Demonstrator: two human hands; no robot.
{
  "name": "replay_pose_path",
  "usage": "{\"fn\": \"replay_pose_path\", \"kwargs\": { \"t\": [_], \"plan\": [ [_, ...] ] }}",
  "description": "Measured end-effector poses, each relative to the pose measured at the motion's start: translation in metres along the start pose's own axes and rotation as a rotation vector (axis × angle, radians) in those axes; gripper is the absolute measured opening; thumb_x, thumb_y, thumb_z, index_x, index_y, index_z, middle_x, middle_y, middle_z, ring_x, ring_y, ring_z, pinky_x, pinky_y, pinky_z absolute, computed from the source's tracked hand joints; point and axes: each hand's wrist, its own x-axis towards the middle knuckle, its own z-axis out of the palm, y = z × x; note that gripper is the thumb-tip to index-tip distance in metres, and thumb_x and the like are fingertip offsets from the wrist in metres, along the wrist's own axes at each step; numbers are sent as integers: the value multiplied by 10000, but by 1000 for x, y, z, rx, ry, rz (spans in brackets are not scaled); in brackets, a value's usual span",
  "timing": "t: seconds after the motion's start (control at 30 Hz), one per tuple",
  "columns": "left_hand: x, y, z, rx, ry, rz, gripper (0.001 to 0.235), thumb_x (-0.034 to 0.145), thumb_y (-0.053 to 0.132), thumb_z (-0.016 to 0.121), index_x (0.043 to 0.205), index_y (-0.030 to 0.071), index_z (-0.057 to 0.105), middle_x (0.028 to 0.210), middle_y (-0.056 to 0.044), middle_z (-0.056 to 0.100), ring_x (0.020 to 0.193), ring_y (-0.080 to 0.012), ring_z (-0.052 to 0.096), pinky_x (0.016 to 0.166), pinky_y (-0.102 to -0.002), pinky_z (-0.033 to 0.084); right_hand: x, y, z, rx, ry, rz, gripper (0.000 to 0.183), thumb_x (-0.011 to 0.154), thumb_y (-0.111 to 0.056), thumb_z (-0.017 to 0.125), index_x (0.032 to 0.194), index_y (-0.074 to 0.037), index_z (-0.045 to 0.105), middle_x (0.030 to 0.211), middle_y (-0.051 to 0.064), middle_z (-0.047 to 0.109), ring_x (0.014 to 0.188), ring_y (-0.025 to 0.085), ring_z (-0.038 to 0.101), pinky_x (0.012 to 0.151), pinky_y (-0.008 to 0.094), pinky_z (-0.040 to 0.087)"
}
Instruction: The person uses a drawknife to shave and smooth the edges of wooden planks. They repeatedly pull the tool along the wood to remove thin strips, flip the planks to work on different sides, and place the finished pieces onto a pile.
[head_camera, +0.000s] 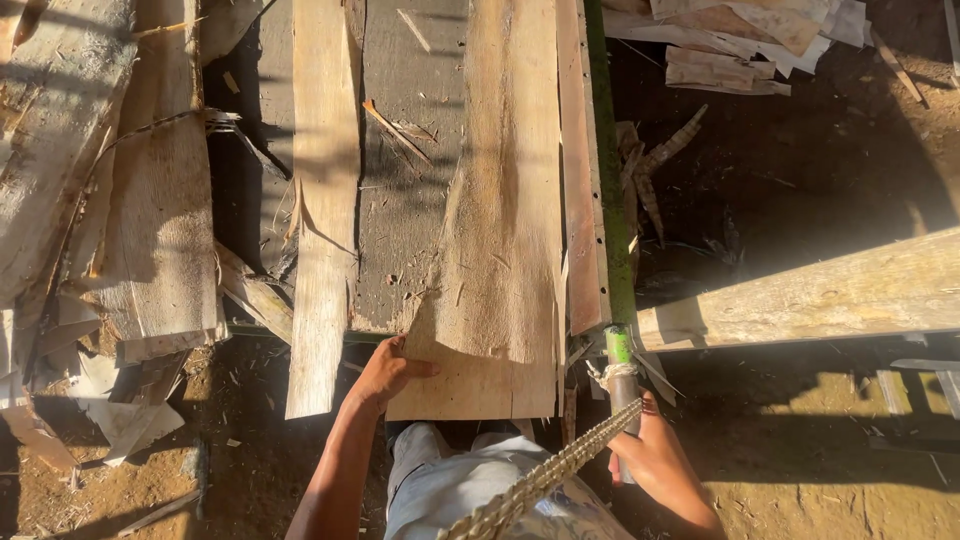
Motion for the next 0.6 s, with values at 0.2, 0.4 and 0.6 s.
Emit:
{"fn": "replay_pose_path", "kwargs": {
  "t": [0.2,0.4,0.6],
  "plan": [
    [78,36,-7,92,33,15,684,700,74,906,1297,-49,596,1208,-226,728,1273,-342,614,1128,-474,399,-39,-55,-17,-41,111,-25,556,837,-122,699,1336,-92,455,657,124,583,441,205,576,403,384,485],
    [116,47,-19,99,-20,21,686,676,118,861,1298,-98,669,1297,-263,714,1355,-374,566,1177,-615,316,23,28,10,-111,103,96,484,865,-36,650,1276,-49,395,701,106,600,480,188,599,420,377,496],
    [133,40,-15,183,61,-55,850,643,169,914,1373,-139,604,1338,-283,664,1357,-405,556,1184,-592,372,-13,-28,-3,-152,153,161,479,904,-138,747,1263,-62,439,687,167,603,493,234,611,442,381,519]
  ]
}}
